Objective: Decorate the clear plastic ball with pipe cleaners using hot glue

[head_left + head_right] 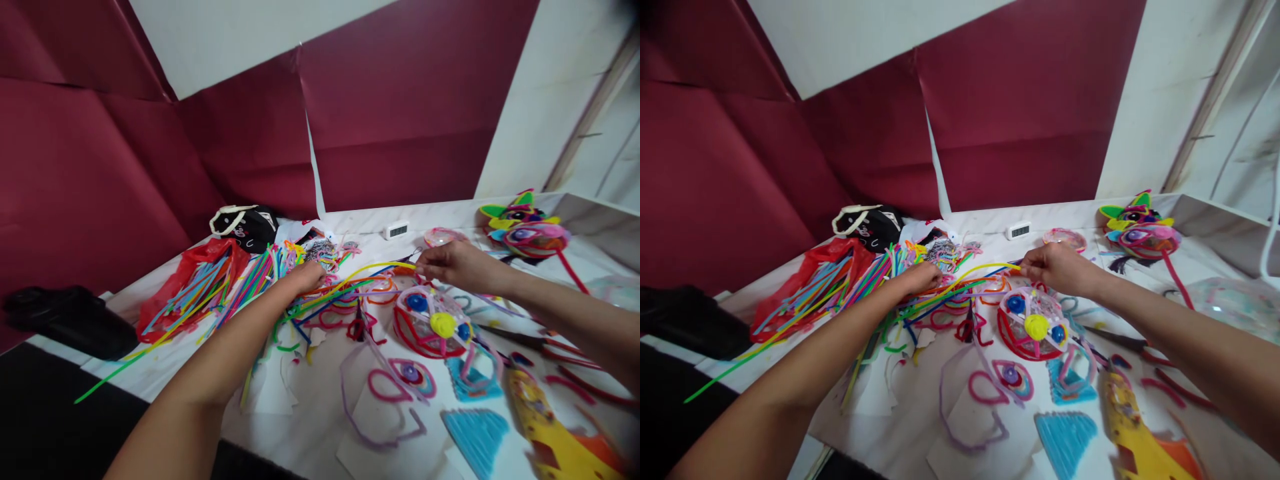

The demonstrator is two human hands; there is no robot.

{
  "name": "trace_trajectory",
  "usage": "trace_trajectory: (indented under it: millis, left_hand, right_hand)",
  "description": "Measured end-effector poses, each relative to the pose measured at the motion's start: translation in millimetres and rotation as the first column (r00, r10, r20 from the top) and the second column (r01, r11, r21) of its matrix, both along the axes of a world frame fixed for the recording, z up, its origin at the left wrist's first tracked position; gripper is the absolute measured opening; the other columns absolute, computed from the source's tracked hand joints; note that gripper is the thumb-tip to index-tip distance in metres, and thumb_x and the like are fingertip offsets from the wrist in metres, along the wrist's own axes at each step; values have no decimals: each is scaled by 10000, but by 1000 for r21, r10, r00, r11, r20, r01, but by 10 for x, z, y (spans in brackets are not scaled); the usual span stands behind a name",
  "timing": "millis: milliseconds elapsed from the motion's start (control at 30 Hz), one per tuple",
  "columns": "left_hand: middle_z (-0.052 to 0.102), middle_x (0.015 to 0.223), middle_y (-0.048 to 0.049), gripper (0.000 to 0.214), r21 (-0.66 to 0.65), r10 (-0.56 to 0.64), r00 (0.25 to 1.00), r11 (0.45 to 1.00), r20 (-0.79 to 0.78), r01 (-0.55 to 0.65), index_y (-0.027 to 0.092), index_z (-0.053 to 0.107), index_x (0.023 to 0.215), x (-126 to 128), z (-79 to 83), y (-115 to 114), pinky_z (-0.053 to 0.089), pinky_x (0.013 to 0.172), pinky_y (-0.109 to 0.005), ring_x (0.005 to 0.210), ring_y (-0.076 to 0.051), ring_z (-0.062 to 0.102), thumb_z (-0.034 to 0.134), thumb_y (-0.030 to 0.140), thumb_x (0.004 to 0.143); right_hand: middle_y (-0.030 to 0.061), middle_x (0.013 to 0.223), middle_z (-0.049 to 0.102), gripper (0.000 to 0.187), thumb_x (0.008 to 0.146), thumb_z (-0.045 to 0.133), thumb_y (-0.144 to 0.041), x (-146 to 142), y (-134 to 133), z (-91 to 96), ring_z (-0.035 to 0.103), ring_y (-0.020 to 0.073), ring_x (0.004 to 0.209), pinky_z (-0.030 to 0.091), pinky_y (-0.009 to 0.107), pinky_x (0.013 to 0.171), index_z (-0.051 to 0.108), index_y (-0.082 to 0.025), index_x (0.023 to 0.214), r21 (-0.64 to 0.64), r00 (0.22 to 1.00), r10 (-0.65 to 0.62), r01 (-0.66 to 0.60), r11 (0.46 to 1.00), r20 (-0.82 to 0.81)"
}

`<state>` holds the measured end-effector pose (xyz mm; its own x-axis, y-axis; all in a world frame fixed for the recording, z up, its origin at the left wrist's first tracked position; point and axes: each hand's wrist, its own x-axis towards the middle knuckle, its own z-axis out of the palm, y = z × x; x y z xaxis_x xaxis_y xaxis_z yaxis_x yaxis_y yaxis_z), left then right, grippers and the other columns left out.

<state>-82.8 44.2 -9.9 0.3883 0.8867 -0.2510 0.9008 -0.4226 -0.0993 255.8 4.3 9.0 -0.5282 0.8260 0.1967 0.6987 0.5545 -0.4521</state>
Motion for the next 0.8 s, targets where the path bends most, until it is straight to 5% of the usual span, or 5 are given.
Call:
trace_trajectory:
  millis: [500,800]
  left_hand:
    - [582,1196,-94,326,35,39,999,999,17,-40,157,555,1188,28,-114,118,527,866,-420,1026,-210,600,554,333,913]
    - [594,1166,-86,333,100,171,939,973,298,-209,143,558,1178,-109,132,249,537,840,-408,998,-210,610,557,340,911]
  right_hand:
    - [-3,617,668,304,817,486,-435,-1,27,-70,569,134,556,400,251,552,680,-213,743,3,999,21,-20,1000,-27]
    - [-3,595,650,295,820,500,-424,17,9,-63,556,143,549,383,266,534,681,-212,724,3,999,24,-24,1000,-37]
